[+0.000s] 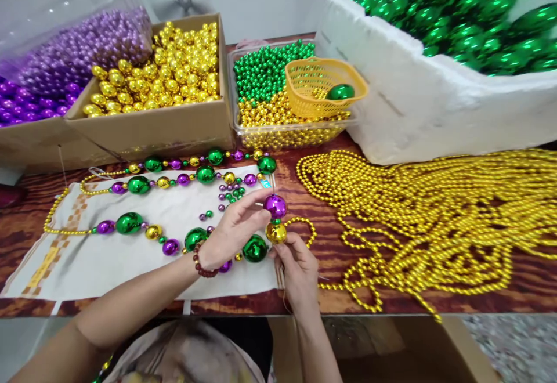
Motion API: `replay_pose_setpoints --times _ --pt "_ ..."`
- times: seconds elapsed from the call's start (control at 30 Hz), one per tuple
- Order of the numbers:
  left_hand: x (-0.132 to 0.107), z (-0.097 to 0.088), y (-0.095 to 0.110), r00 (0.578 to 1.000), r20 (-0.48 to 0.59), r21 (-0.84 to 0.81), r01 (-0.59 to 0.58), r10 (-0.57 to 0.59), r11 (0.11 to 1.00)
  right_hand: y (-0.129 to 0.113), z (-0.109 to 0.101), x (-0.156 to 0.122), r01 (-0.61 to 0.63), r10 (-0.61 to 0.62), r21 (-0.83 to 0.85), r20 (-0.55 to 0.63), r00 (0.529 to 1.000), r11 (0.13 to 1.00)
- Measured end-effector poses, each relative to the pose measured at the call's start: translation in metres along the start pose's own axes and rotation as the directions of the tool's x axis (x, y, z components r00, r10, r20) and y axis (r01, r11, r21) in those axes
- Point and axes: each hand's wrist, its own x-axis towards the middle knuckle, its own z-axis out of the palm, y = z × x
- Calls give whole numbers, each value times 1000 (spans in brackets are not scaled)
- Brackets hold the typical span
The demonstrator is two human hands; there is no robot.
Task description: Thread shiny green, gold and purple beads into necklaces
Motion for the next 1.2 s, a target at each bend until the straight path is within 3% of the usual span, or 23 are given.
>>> replay_pose_setpoints --times 0.07,0.13,0.17,0.23,0.3,0.37,0.43,0.5,0.63,0.73,0.8,0.9,0.97,1.0,1.03,1.1,1.2 --pt "21 -11 15 994 -4 173 -103 106 980 4 -4 2 7 -6 22 -19 1000 1000" --pt "62 -23 36 959 -30 395 -248 282 885 6 -8 3 26 -25 10 -38 999 1000" --pt "88 -28 47 925 -16 536 -312 379 785 7 -9 4 42 -43 -9 -42 998 999" --pt "145 -35 67 888 96 812 -332 450 481 7 -11 3 79 -82 -56 -38 996 995" --pt "197 -38 80 931 163 972 -209 327 111 7 -10 2 105 -108 -94 -22 994 990" --pt "235 -35 85 972 178 967 -143 154 -212 7 -9 1 120 -122 -119 -7 993 986" --pt "256 -31 82 986 164 920 -138 40 -367 6 -7 -1 148 -149 -143 8 989 979" --pt "265 -28 75 989 149 908 -137 -2 -397 5 -6 -2 184 -183 -160 22 983 970" --pt "272 -28 67 992 125 911 -126 -28 -394 4 -5 -2 170 -169 -159 23 985 972" --pt "275 -29 71 988 145 954 -123 62 -275 4 -3 0 145 -145 -147 13 989 978" --pt "266 -28 77 961 173 985 -165 215 -55 3 -2 1 142 -141 -137 16 990 980" --pt "223 -25 83 926 136 823 -304 353 480 1 -2 1 141 -139 -127 24 990 982" --pt "178 -26 79 970 92 489 -240 224 838 -1 -3 1 143 -141 -125 27 990 982" --pt "154 -28 75 991 86 293 -121 100 949 -2 -4 0 148 -145 -126 29 989 981" --pt "131 -30 69 993 110 121 26 -39 992 -4 -5 -1 155 -153 -130 31 988 979" --pt "92 -35 57 976 112 -129 201 -187 971 -8 -7 -3 174 -170 -142 40 985 975" --pt "57 -41 44 968 94 -322 252 -235 912 -14 -8 -7 191 -181 -155 72 981 969"
